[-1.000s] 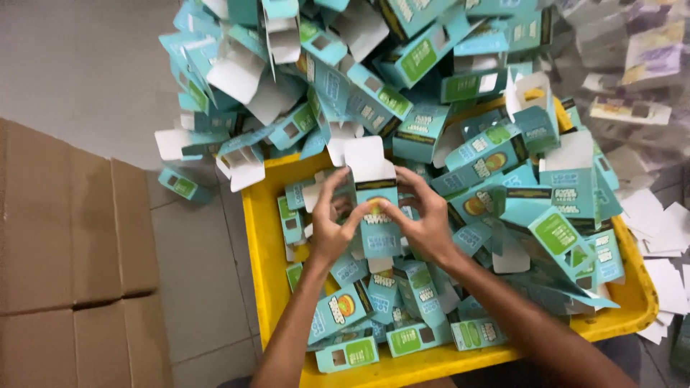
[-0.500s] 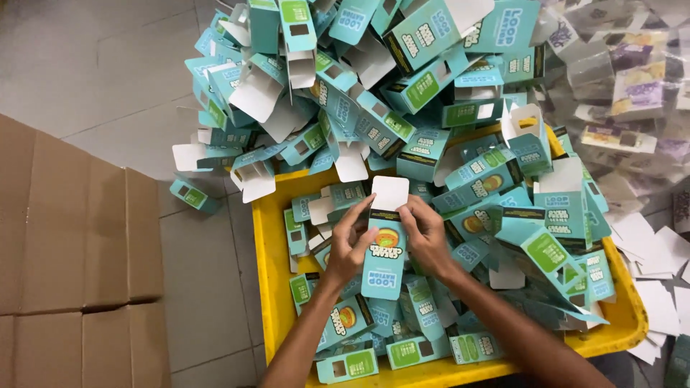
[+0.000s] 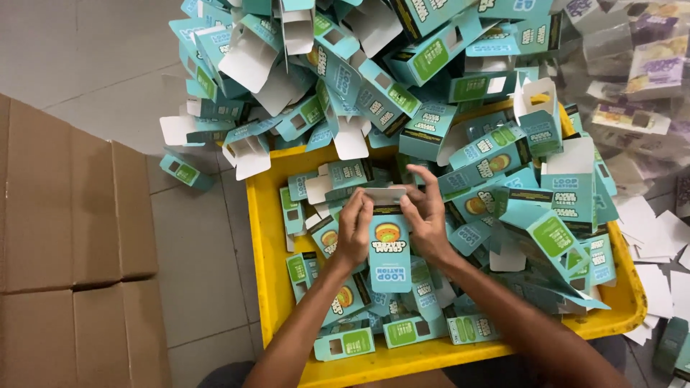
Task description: The person folds cardboard boxes from a flat state into rectangular shapes by hand and places them back into a yellow crate.
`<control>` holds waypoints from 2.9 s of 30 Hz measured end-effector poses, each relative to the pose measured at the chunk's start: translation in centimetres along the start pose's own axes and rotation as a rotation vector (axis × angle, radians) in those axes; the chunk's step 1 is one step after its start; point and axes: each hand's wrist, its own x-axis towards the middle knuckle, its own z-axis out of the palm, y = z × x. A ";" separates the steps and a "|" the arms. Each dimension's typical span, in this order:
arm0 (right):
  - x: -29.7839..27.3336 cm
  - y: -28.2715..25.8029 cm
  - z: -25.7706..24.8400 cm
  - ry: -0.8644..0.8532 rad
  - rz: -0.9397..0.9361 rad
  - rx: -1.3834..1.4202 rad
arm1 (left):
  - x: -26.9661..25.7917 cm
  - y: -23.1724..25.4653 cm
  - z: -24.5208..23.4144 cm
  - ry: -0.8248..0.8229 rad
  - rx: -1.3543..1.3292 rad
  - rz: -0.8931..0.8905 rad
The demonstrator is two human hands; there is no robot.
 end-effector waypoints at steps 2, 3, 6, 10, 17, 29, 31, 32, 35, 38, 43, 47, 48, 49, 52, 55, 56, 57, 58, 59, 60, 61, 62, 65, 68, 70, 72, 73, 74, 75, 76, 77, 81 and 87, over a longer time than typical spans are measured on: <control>0.0 0.8 -0.3 0.009 0.019 0.002 | -0.2 0.7 0.1 0.035 -0.004 0.002; 0.0 1.1 -0.4 0.020 0.037 0.003 | -0.2 1.0 0.2 0.069 -0.008 0.005; 0.4 1.0 -0.8 0.021 -0.078 0.000 | -0.7 0.6 0.4 0.113 -0.170 -0.088; 0.4 0.5 -0.4 -0.015 -0.114 0.013 | -0.8 -1.1 -0.2 0.068 -0.125 -0.066; 0.6 0.0 -0.6 -0.071 -0.226 -0.152 | -0.5 -0.7 -0.7 0.013 -0.005 -0.007; 1.6 -0.9 -0.2 -0.080 -0.387 -0.232 | 1.4 3.1 -1.9 -0.029 0.195 0.137; 1.9 -1.2 0.0 -0.083 -0.395 -0.219 | 1.7 3.2 -2.2 -0.032 0.183 0.132; 1.8 -1.3 0.1 -0.077 -0.387 -0.219 | 1.7 3.1 -2.3 -0.046 0.163 0.115; 1.8 -1.0 0.1 -0.057 -0.380 -0.209 | 2.0 3.9 -2.8 -0.104 0.141 0.097; 2.0 -0.7 0.0 -0.045 -0.371 -0.192 | 2.0 4.3 -3.2 -0.163 0.181 0.092; 2.2 -1.3 0.2 -0.040 -0.348 -0.195 | 1.7 4.2 -3.6 -0.163 0.211 0.066; 2.2 -1.1 0.0 -0.038 -0.348 -0.223 | 2.3 4.9 -4.0 -0.196 0.198 0.079; 2.1 -1.0 0.0 -0.032 -0.338 -0.235 | 2.2 4.7 -4.1 -0.198 0.199 0.084; 2.2 -0.8 0.0 -0.037 -0.337 -0.232 | 2.3 4.9 -4.2 -0.193 0.200 0.083; 1.9 -0.4 0.0 -0.027 -0.321 -0.226 | 2.4 5.2 -4.4 -0.218 0.238 0.162; 1.8 -0.4 0.1 0.020 -0.283 -0.243 | 2.3 5.0 -4.4 -0.223 0.227 0.145; 1.9 -0.4 0.2 0.023 -0.263 -0.235 | 2.2 4.8 -4.3 -0.216 0.239 0.135; 1.9 -0.4 0.2 0.026 -0.243 -0.228 | 2.1 4.5 -4.3 -0.209 0.250 0.126; 1.8 -0.3 0.1 0.027 -0.242 -0.228 | 2.2 4.8 -4.3 -0.210 0.250 0.125; 1.8 -0.2 0.0 0.028 -0.229 -0.231 | 2.2 5.1 -4.4 -0.225 0.242 0.126; 1.8 -0.1 0.0 0.028 -0.214 -0.234 | 2.2 5.4 -4.5 -0.238 0.235 0.126; 1.9 -0.2 0.0 0.027 -0.213 -0.234 | 2.2 5.1 -4.4 -0.237 0.235 0.125; 1.9 -0.2 0.0 0.026 -0.217 -0.243 | 2.1 4.8 -4.3 -0.228 0.248 0.129; 1.8 -0.2 -0.2 0.025 -0.208 -0.254 | 2.0 4.7 -4.3 -0.223 0.264 0.131; 1.8 0.0 -0.3 0.020 -0.203 -0.254 | 2.2 5.0 -4.4 -0.232 0.262 0.130; 1.8 -0.1 -0.2 0.016 -0.208 -0.253 | 2.3 5.2 -4.6 -0.237 0.255 0.128; 2.1 -0.6 -0.1 -0.020 -0.205 -0.230 | 2.4 5.2 -4.8 -0.234 0.245 0.129; 2.1 -0.6 0.0 -0.020 -0.205 -0.231 | 2.4 4.7 -4.8 -0.234 0.244 0.129; 2.2 -0.6 0.1 -0.045 -0.188 -0.207 | 2.4 4.3 -4.8 -0.230 0.245 0.145; 2.2 -0.6 0.2 -0.070 -0.172 -0.183 | 2.5 3.8 -4.8 -0.227 0.247 0.161; 2.2 -0.4 -0.1 -0.069 -0.171 -0.183 | 2.4 3.2 -4.8 -0.228 0.247 0.160; 2.2 -0.3 -0.3 -0.127 -0.092 -0.185 | 2.4 2.5 -4.7 -0.152 0.241 0.109; 2.1 -2.1 1.0 -0.181 0.029 -0.144 | 2.5 1.3 -4.8 -0.047 0.193 0.038; 2.0 -1.0 0.6 -0.111 0.065 -0.117 | 2.7 1.4 -5.1 -0.041 0.069 -0.057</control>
